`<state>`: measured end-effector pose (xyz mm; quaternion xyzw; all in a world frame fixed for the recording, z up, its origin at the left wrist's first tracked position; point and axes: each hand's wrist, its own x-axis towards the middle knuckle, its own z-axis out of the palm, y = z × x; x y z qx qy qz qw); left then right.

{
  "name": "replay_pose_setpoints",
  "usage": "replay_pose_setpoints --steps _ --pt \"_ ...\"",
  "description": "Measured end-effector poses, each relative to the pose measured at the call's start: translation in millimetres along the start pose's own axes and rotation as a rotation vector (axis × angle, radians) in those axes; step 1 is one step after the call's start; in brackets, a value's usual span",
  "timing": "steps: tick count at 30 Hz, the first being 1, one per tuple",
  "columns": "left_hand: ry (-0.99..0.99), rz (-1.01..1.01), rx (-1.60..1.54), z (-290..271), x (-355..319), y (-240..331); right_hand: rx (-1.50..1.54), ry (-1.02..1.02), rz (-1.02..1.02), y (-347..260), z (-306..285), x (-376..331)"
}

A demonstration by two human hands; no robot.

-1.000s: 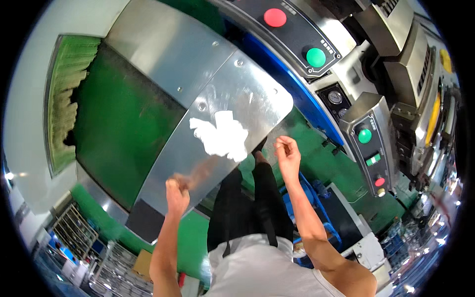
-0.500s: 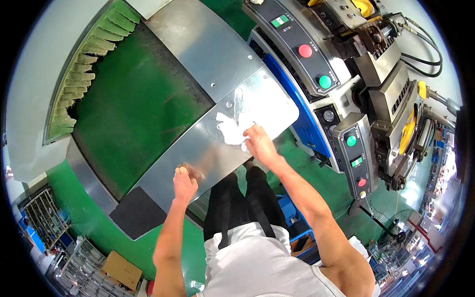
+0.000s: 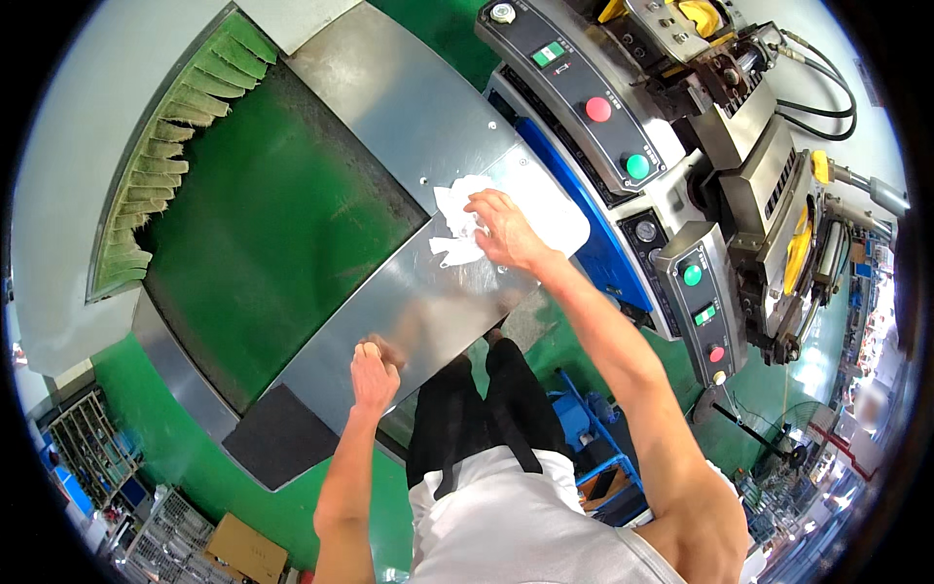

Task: The person walks through a factory floor and retrieves a white cloth from a blue cart. They proceed to wipe a metal surface on a machine with the cloth. Later, they use a yellow sponge to scrub the same metal surface while continuing to wipe it with the cloth.

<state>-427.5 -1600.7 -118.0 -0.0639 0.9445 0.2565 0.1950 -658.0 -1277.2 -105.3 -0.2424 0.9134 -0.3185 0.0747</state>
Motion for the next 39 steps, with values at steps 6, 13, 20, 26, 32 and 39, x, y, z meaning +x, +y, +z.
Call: replay_pose_setpoints --steps 6,13,20,26,32,39 --pt "0.005 0.107 -0.040 -2.7 -4.2 -4.8 -0.143 -0.066 0.197 -15.7 53.9 -6.0" --pt "0.053 0.093 -0.069 -2.7 -4.1 -5.8 0.355 -0.288 0.390 -31.9 28.3 -10.9" --pt "-0.039 0.194 -0.104 0.4 1.9 -0.6 0.175 0.260 0.337 -30.5 -83.8 -92.8" --pt "-0.007 0.085 -0.333 43.2 16.4 -62.7 0.224 0.655 0.548 -62.2 -287.7 -212.1" --pt "-0.051 0.119 0.036 38.3 17.4 -60.9 0.009 0.921 0.887 114.3 -454.5 -353.3" --pt "0.015 -0.357 -0.259 71.4 -60.2 -31.3 0.106 0.911 1.369 371.1 -495.7 -364.2"
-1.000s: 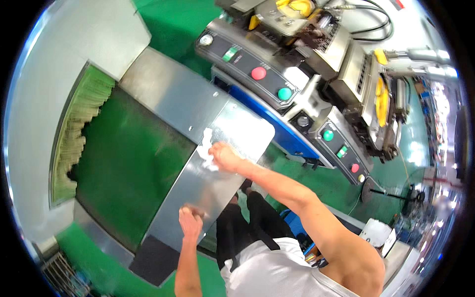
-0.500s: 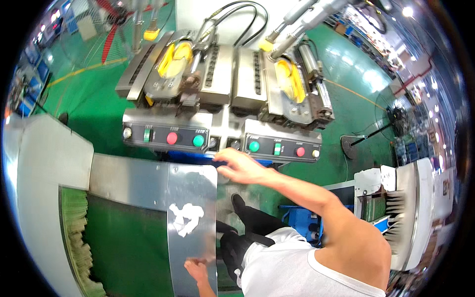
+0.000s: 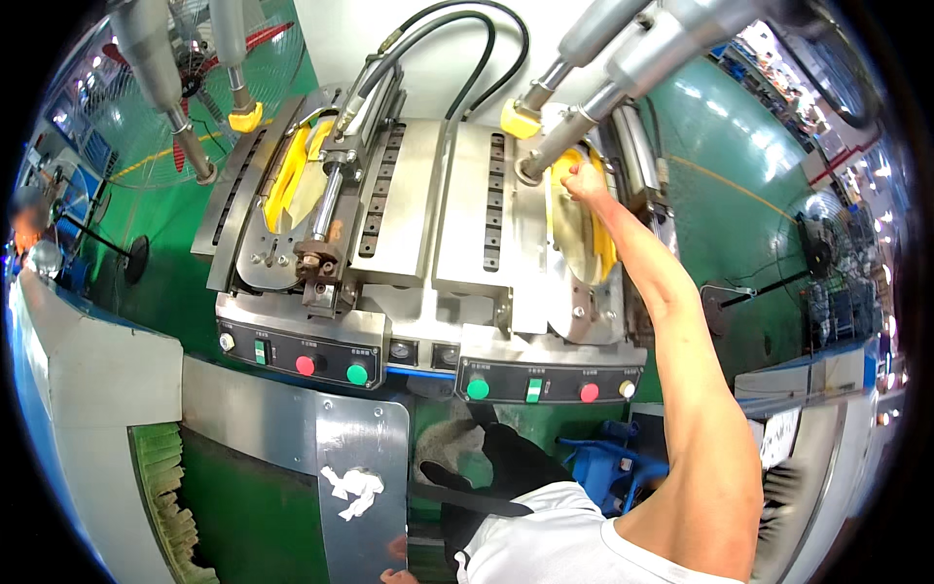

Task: The person walks through a factory floor and retrieves a white cloth from a blue cart. They proceed to wipe a metal surface on a machine with the cloth. Later, they use a yellow sponge to scrub the same metal surface while continuing to wipe it with the cloth.

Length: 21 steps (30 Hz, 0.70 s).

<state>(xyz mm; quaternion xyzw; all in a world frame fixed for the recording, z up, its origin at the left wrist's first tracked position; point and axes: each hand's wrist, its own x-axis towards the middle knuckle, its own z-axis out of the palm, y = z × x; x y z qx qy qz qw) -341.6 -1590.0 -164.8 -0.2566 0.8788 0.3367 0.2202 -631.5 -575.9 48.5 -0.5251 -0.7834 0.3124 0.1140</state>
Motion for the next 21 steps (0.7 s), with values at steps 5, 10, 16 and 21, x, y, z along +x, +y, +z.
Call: replay_pose_setpoints --steps 5,10,16,21 --pt "0.011 0.075 0.005 38.0 -64.8 7.7 -0.269 0.073 -0.279 51.3 57.5 65.3" --pt "-0.014 -0.322 -0.252 96.0 -103.0 88.6 -0.350 0.221 -0.626 82.8 69.0 125.6" --pt "-0.055 -0.175 -0.228 85.0 -99.0 133.2 -0.789 -0.165 -0.689 120.3 37.3 154.5" --pt "0.129 -0.144 -0.005 61.0 -114.6 106.1 -0.224 -0.130 -0.669 110.8 55.9 126.4"
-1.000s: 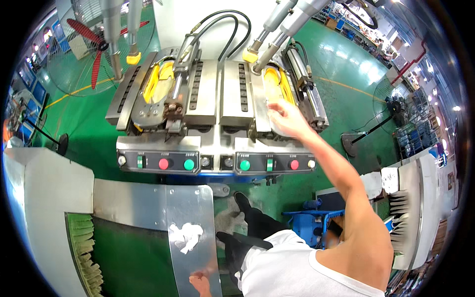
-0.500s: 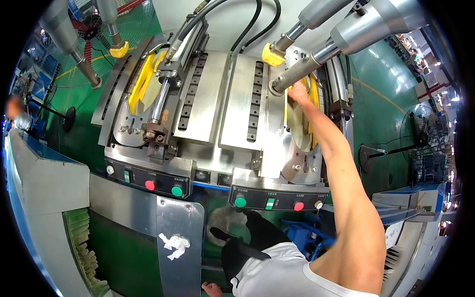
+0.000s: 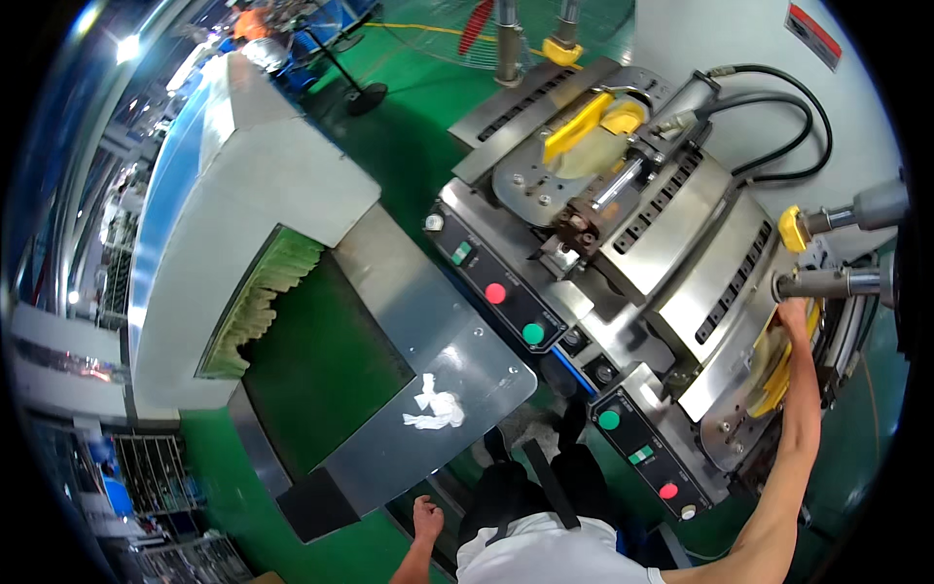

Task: The person walks through a factory floor and retrieves a white cloth from a blue cart. They proceed to wipe a metal surface on a machine with the cloth. Later, they use a yellow sponge to scrub the same metal surface while continuing to wipe it with the cloth.

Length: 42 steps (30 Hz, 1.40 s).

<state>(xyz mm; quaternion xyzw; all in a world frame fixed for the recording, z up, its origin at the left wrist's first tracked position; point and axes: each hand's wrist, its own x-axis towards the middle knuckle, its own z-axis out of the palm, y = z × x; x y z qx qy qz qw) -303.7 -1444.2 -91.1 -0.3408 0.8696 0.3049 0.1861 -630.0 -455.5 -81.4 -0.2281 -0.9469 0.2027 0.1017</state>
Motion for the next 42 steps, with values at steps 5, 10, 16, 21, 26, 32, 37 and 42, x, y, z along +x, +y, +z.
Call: replay_pose_setpoints --steps 5,10,16,21,26,32,37,42 --pt "0.115 0.110 -0.087 2.8 4.9 -31.0 0.335 -0.157 0.478 -80.9 -81.4 -37.3" --pt "0.016 0.204 -0.395 3.0 39.7 47.0 0.461 -0.039 0.383 -100.6 -169.6 -106.4" --pt "-0.031 0.548 -0.479 -64.3 51.2 124.6 0.423 -0.250 -0.051 -419.3 -179.3 -275.7" --pt "-0.130 0.604 -0.582 -117.1 87.5 126.3 0.333 -1.042 -0.266 -629.6 8.3 -410.8" --pt "-0.059 0.415 -0.561 -149.7 142.3 60.9 0.379 -1.025 -0.865 -721.4 224.6 -520.1" --pt "-0.097 0.480 -0.176 -164.0 165.0 26.7 0.175 -0.993 -0.938 -738.9 326.0 -578.9" --pt "-0.142 0.658 0.030 -161.6 183.8 40.3 0.292 -0.792 -0.673 -697.3 280.6 -501.8" --pt "-0.275 0.863 0.263 -153.7 218.7 50.6 0.051 -0.446 -0.810 -702.7 290.3 -451.0"
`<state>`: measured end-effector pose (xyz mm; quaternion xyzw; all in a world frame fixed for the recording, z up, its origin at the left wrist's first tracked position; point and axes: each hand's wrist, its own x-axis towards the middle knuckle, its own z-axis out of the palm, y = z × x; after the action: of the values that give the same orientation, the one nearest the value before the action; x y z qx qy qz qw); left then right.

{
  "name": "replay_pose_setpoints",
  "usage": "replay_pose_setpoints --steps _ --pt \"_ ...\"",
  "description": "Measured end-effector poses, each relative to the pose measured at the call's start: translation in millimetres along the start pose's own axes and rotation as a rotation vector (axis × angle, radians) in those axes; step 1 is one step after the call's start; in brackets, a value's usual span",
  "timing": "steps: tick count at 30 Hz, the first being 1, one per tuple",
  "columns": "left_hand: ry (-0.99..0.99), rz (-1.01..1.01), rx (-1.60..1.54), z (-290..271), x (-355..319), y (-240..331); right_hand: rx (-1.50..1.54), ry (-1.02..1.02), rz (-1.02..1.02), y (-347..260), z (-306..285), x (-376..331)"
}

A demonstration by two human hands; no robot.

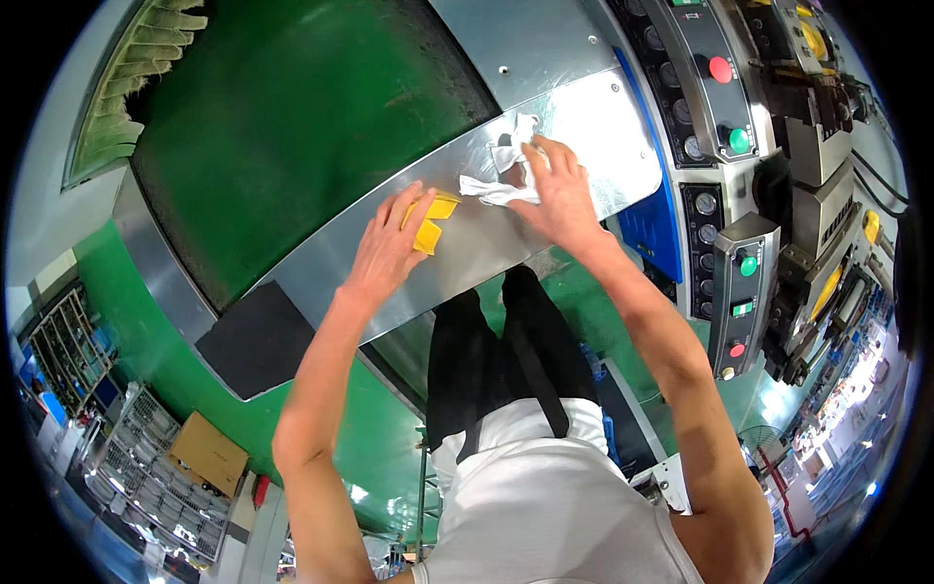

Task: The person walks through a factory floor and retrieves a white cloth from a blue cart. They proceed to wipe a metal surface on a machine with the cloth. Later, they use a yellow sponge to scrub the same metal surface while continuing to wipe it with the cloth.

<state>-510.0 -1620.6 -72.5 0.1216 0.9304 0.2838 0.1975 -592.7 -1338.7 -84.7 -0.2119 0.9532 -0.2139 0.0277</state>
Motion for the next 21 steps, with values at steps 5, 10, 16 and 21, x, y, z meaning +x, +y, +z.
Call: replay_pose_setpoints --steps 5,10,16,21 --pt "-0.001 -0.077 -0.049 5.4 17.7 14.4 0.122 -0.040 -0.025 16.4 42.6 -17.3" --pt "0.260 -0.242 -0.129 55.9 44.6 55.8 0.401 0.201 0.277 22.8 18.9 -19.4" --pt "0.326 -0.165 -0.236 91.0 79.8 96.0 0.513 0.111 0.308 7.0 37.6 -15.2" --pt "0.404 -0.089 -0.191 105.9 86.7 84.2 0.520 0.182 0.432 -6.9 57.5 -13.7"
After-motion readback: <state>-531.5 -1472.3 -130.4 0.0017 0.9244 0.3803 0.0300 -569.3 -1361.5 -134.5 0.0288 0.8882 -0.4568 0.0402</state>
